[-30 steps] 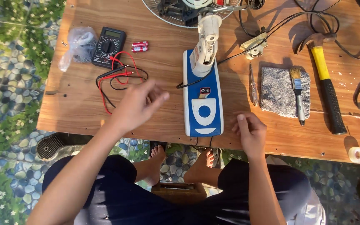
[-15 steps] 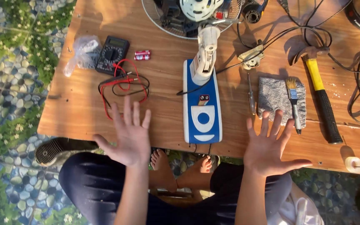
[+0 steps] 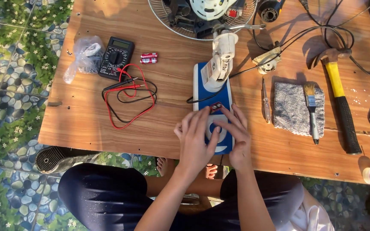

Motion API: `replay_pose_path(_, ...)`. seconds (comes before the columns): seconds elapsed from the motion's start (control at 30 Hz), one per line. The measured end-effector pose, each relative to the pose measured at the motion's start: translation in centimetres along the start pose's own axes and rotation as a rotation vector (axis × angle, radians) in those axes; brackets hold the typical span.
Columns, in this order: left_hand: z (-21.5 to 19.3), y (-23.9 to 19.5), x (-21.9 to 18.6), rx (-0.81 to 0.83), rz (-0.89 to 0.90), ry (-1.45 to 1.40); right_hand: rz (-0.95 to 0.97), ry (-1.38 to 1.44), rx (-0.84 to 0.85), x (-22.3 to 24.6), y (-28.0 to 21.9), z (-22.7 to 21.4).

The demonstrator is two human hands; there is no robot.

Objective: The person cleans a blue and white electronic device using a paintbrush and a screwdriver. They brush the surface of the device and then use the screwdriver to clean the battery compartment before placing batteries inside.

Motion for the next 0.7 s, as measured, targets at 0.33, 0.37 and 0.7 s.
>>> replay_pose_path(0.33, 0.2, 0.7, -0.2, -0.073, 0.045, 0.017, 0.04, 0.283, -0.051, -4.3, -1.5, -0.3)
replay_pose_path(0.37, 0.3, 0.5, 0.0, -0.073, 0.044, 0.025, 0.042, 0.291, -0.05, -4.5, -1.7, -0.4)
replay_pose_path(0.7, -1.8, 3.5, 4.8, -0.256, -0.224, -0.348, 0.075, 0.289, -0.086, -5.1, -1.5, -0.6)
Point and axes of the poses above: each hand's wrist, its own y-axis towards the middle knuckle, its own z-axis out of the palm, x = y × z, the point moved 3 cm from there along y, towards the middle knuckle, and after that the axes turned 9 degrees about -x, right-handed, at the moved point
